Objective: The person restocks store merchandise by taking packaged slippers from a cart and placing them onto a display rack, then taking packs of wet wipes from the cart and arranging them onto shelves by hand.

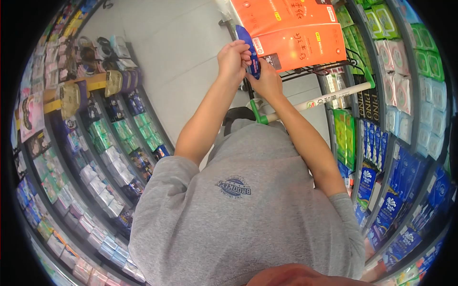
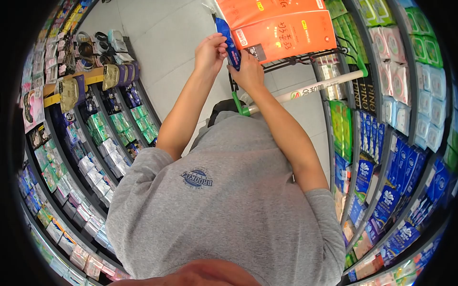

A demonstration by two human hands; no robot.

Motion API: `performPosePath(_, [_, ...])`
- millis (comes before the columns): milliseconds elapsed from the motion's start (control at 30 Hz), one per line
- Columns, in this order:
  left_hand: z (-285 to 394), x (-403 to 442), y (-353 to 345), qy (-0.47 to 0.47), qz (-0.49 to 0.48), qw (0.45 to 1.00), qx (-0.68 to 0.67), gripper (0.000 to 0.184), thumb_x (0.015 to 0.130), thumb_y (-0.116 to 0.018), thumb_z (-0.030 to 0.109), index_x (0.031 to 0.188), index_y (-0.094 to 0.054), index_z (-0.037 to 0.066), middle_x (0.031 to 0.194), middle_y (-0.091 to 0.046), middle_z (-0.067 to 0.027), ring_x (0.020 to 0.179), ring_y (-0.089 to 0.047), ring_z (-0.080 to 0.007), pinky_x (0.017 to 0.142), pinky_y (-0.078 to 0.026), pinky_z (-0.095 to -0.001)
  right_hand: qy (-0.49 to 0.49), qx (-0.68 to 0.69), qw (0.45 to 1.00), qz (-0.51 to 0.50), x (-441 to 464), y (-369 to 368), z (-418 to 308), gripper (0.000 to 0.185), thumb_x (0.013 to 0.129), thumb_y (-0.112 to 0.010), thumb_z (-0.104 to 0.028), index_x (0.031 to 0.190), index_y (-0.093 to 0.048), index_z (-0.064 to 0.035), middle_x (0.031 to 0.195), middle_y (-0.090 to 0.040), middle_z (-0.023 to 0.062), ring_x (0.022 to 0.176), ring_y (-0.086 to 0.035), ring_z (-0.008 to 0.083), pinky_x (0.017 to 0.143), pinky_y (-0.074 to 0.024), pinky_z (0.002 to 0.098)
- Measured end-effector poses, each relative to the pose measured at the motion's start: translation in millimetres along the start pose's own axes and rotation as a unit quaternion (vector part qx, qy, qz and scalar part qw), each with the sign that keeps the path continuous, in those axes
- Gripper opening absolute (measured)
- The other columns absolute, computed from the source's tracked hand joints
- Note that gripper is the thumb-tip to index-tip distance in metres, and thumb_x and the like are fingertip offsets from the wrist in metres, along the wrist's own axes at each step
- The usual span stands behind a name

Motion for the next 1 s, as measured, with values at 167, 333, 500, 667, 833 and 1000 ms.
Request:
performPosePath(167, [25.0, -26.0, -34.3, -0.02, -0.064, 0.998, -0.02, 0.015, 0.082, -0.058, -0.002, 0.097, -0.054, -0.004, 0.067, -0.059, -0.0096, 0.049, -0.054, -0.0139, 0.044, -0.045, -0.0273, -0.005, 0.231, 0.972, 0.046, 4.6, 17.3, -0.7, 0.053, 0.075, -0.073, -0.019, 0.119, -0.051, -0.0012, 0.093, -0.064, 0.0226, 0.088, -0.063, 0.0405, 0.074, -0.0501, 0.0461])
performPosePath(333, [65.5, -38.2, -73.7, -0.202, -0.156, 0.953, 0.161, 0.013, 0.086, -0.066, 0.011, 0.092, -0.061, 0.001, 0.072, -0.064, -0.0038, 0.059, -0.057, -0.0072, 0.054, -0.044, -0.0206, -0.03, 0.362, 0.93, 0.063, -4.6, 63.8, 12.1, 0.034, 0.078, -0.075, -0.017, 0.105, -0.062, -0.0006, 0.081, -0.067, 0.0116, 0.069, -0.062, 0.0132, 0.065, -0.0496, 0.0275])
performPosePath(500, [78.2, -25.0, -91.7, -0.492, -0.15, 0.699, 0.497, 0.027, 0.085, -0.07, 0.027, 0.091, -0.07, 0.001, 0.082, -0.066, -0.0038, 0.068, -0.052, -0.005, 0.062, -0.041, -0.0183, -0.064, 0.454, 0.888, 0.037, -20.8, 126.7, 34.2, 0.031, 0.079, -0.075, -0.012, 0.105, -0.064, 0.0019, 0.086, -0.067, 0.0014, 0.073, -0.056, 0.0037, 0.065, -0.0456, 0.0196])
performPosePath(667, [9.0, -18.0, -122.3, 0.001, -0.393, 0.863, 0.318, 0.043, 0.093, -0.056, 0.019, 0.126, -0.047, -0.007, 0.107, -0.065, -0.0153, 0.092, -0.067, -0.023, 0.076, -0.058, -0.0362, -0.103, 0.537, 0.834, 0.081, -48.7, 188.9, 70.4, 0.028, 0.082, -0.073, -0.013, 0.105, -0.065, -0.0001, 0.091, -0.068, 0.0027, 0.082, -0.061, 0.0072, 0.074, -0.0465, 0.0212])
performPosePath(833, [-45.6, -45.6, -190.4, 0.089, -0.457, 0.868, 0.172, 0.037, 0.089, -0.06, 0.012, 0.118, -0.05, -0.008, 0.101, -0.065, -0.0179, 0.083, -0.068, -0.0242, 0.068, -0.06, -0.0367, -0.141, 0.591, 0.758, 0.236, -97.2, 225.1, 117.6, 0.029, 0.085, -0.071, -0.016, 0.108, -0.065, 0.0002, 0.094, -0.067, 0.0051, 0.084, -0.061, 0.0091, 0.076, -0.047, 0.0223])
performPosePath(1000, [-107.2, -80.8, -249.4, 0.129, -0.516, 0.827, 0.18, 0.034, 0.088, -0.061, 0.013, 0.115, -0.052, -0.006, 0.1, -0.066, -0.0167, 0.084, -0.068, -0.024, 0.064, -0.06, -0.0343, -0.172, 0.607, 0.694, 0.345, -160.8, 256.0, 152.7, 0.032, 0.089, -0.066, -0.02, 0.112, -0.062, 0.0027, 0.093, -0.067, 0.0061, 0.082, -0.062, 0.0093, 0.071, -0.0473, 0.0215])
Point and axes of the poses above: each hand's wrist, its own x-axis towards the middle knuckle, its own y-axis out of the back of the hand, z = x × y, the point moved 6 cm from there along x, towards the middle knuckle
